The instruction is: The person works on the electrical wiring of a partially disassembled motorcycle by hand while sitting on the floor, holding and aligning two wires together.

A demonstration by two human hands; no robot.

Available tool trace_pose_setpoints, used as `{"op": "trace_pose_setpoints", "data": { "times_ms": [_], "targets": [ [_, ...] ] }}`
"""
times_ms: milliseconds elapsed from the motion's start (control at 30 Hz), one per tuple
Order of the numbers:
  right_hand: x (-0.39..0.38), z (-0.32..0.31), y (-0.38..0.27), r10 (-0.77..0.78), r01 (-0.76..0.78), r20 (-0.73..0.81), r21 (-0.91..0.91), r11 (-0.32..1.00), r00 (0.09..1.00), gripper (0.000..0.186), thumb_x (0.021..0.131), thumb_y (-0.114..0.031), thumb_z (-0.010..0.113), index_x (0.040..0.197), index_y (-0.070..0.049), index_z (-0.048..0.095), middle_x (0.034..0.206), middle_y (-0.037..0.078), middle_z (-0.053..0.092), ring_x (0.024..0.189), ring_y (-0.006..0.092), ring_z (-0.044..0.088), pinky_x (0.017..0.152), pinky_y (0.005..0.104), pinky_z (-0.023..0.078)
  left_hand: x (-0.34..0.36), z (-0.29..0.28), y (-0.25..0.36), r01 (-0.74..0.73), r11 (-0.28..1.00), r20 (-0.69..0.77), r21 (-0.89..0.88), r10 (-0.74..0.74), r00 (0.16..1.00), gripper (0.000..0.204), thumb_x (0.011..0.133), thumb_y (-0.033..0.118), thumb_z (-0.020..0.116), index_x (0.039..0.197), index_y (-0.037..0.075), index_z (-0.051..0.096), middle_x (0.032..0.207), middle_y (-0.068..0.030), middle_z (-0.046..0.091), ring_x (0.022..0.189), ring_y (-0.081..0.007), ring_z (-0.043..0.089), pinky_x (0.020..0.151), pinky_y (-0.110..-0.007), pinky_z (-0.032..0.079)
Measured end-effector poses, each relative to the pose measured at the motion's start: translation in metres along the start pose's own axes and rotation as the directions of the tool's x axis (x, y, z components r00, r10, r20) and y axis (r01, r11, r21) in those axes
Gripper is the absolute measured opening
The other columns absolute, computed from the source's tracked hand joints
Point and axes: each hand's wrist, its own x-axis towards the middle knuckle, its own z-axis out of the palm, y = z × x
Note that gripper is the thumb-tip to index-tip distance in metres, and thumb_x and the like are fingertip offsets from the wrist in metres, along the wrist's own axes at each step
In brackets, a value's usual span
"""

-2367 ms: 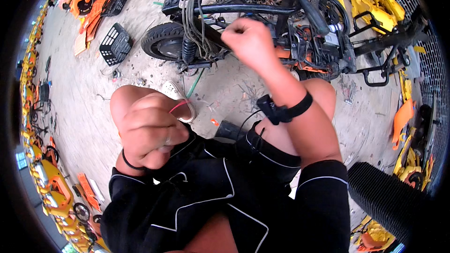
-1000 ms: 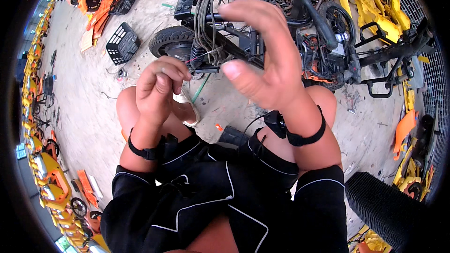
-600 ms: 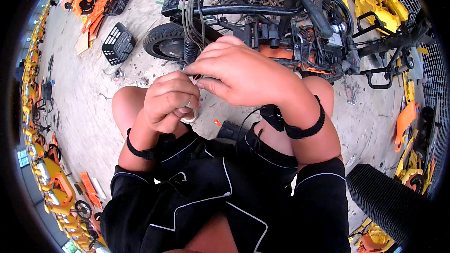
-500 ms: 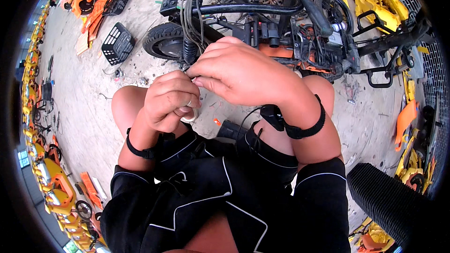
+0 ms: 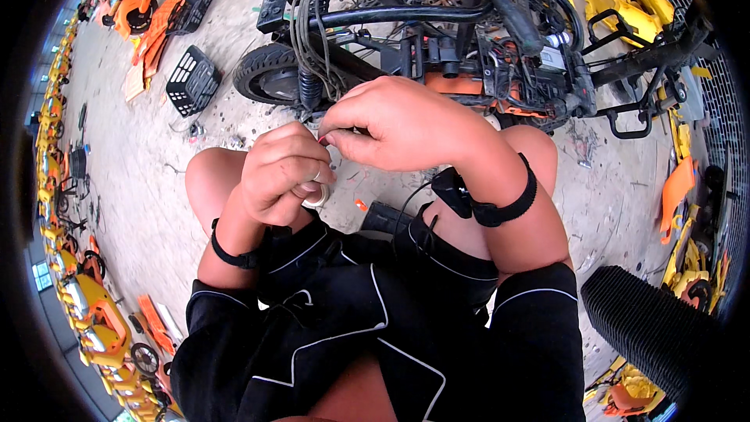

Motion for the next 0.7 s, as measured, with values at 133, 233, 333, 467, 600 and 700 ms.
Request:
{"op": "trace_pose_setpoints", "data": {
  "times_ms": [133, 233, 333, 467, 600, 700],
  "targets": [
    [-0.001, 0.002, 0.004, 0.002, -0.002, -0.003, 0.082, 0.997, 1.0, 0.016, 0.085, -0.013, 0.065, 0.095, -0.002, 0.07, 0.082, 0.016, 0.067, 0.078, 0.0346, 0.065, 0.069, 0.0413, 0.052, -0.001, -0.001, -0.001, 0.004, 1.0, 0.003, 0.001, -0.004, 1.0, 0.011, 0.081, 0.006, 0.059, 0.087, 0.001, 0.067, 0.083, -0.0121, 0.065, 0.068, -0.0266, 0.059, 0.061, -0.036, 0.048],
    [0.0, 0.002, 0.004, -0.01, 0.013, -0.035, 0.088, 0.996, 0.999, 0.013, 0.085, -0.012, 0.065, 0.092, -0.002, 0.069, 0.079, 0.016, 0.066, 0.075, 0.0345, 0.064, 0.066, 0.0406, 0.051, -0.001, -0.001, -0.001, 0.004, 1.0, -0.002, -0.001, -0.004, 1.0, 0.011, 0.08, 0.006, 0.06, 0.087, 0.001, 0.067, 0.082, -0.0118, 0.065, 0.068, -0.0265, 0.059, 0.061, -0.036, 0.049],
    [0.002, 0.005, 0.0, 0.034, -0.028, -0.085, 0.081, 0.996, 0.996, 0.01, 0.081, -0.01, 0.066, 0.085, -0.002, 0.068, 0.073, 0.016, 0.062, 0.068, 0.0332, 0.061, 0.061, 0.0394, 0.049, -0.001, 0.0, 0.0, -0.002, 1.0, -0.013, 0.004, 0.002, 1.0, 0.013, 0.074, 0.004, 0.061, 0.086, 0.001, 0.067, 0.082, -0.0116, 0.064, 0.065, -0.0256, 0.057, 0.059, -0.035, 0.047],
    [0.009, 0.017, -0.001, 0.02, -0.002, -0.211, 0.087, 0.996, 0.977, 0.008, 0.075, -0.01, 0.067, 0.076, -0.002, 0.067, 0.067, 0.015, 0.059, 0.061, 0.0317, 0.058, 0.056, 0.0381, 0.046, 0.001, -0.001, 0.006, 0.018, 0.999, 0.007, 0.042, -0.018, 1.0, 0.026, 0.061, -0.002, 0.064, 0.087, 0.004, 0.066, 0.081, -0.0081, 0.061, 0.064, -0.0261, 0.055, 0.055, -0.034, 0.047],
    [0.013, 0.029, 0.002, 0.047, -0.004, -0.262, 0.164, 0.986, 0.964, 0.009, 0.072, -0.01, 0.069, 0.076, -0.002, 0.067, 0.066, 0.015, 0.059, 0.06, 0.0315, 0.058, 0.054, 0.0374, 0.046, 0.001, -0.006, 0.015, 0.042, 0.995, 0.006, 0.09, -0.042, 0.999, 0.03, 0.056, -0.002, 0.061, 0.085, 0.002, 0.066, 0.08, -0.0085, 0.06, 0.063, -0.0262, 0.053, 0.054, -0.034, 0.046],
    [0.014, 0.032, -0.001, 0.084, -0.036, -0.238, 0.198, 0.98, 0.968, 0.006, 0.074, -0.004, 0.067, 0.077, 0.0, 0.066, 0.068, 0.013, 0.061, 0.062, 0.0266, 0.059, 0.058, 0.0352, 0.047, -0.001, -0.009, 0.016, 0.06, 0.995, 0.001, 0.077, -0.06, 0.998, 0.033, 0.052, -0.003, 0.058, 0.084, 0.002, 0.066, 0.08, -0.0086, 0.06, 0.062, -0.0261, 0.053, 0.054, -0.034, 0.046]
  ]
}}
